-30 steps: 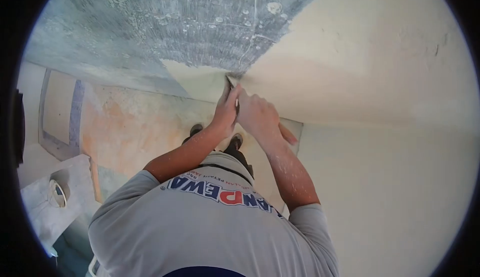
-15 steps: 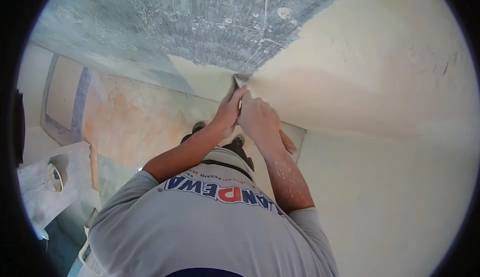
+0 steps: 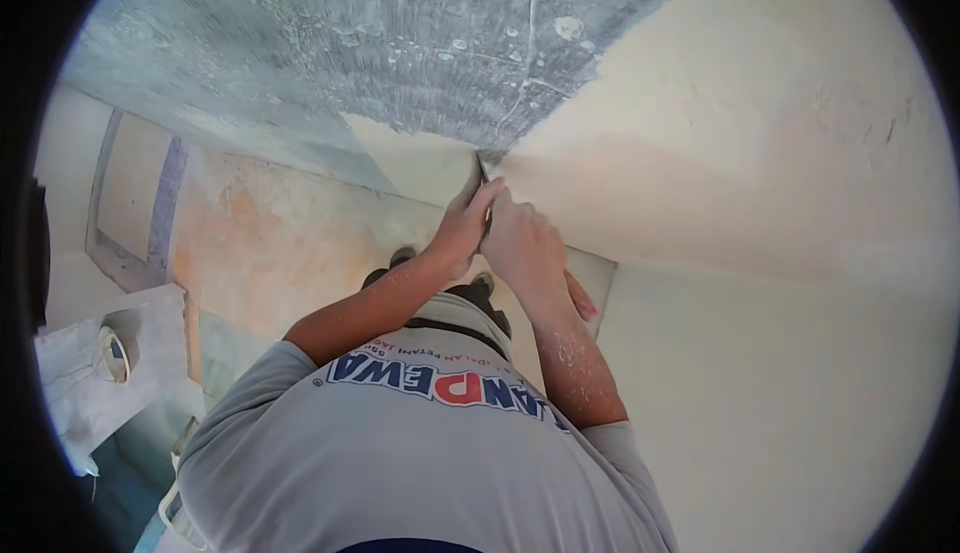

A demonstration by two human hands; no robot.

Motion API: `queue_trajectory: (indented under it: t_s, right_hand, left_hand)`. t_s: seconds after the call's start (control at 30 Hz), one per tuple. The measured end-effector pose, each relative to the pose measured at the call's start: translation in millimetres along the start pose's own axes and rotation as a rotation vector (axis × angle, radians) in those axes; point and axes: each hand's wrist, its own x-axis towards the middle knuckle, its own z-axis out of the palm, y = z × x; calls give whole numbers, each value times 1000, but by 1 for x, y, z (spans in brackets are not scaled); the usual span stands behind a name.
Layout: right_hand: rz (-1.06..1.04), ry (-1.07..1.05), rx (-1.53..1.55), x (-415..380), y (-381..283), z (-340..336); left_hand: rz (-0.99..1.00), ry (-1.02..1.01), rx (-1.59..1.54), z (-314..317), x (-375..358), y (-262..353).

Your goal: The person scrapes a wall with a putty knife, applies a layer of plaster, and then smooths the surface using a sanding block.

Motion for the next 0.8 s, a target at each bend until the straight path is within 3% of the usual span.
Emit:
queue_trajectory:
  t_s: [0.13, 0.2, 0.23, 0.37, 0.43, 0.53, 0.67, 0.8]
  right_hand:
    - [65, -16, 12, -14, -10, -17]
    - [-4, 13, -7, 0, -2, 6]
    - [-80, 43, -29, 3, -3, 10]
    - [-26, 24, -10, -8, -6, 4]
    - [-40, 20, -8, -5, -4, 5]
    - [-147, -13, -69, 11, -1, 28]
    - [-43, 68, -9, -5, -3, 12]
    - [-125, 79, 4, -2, 5, 35]
  left_hand:
    - [-50, -65, 158, 0, -1, 10]
    - [123, 17, 17, -6, 10, -12]
    - [15, 48, -8, -10, 8, -7]
    - [-9, 21, 78, -6, 1, -5]
    - [143, 102, 5, -5, 11, -18]
    - [40, 31, -12, -23, 13, -16]
    - [45, 18, 2, -18, 18, -16]
    - [-33, 16, -32, -25, 9, -17]
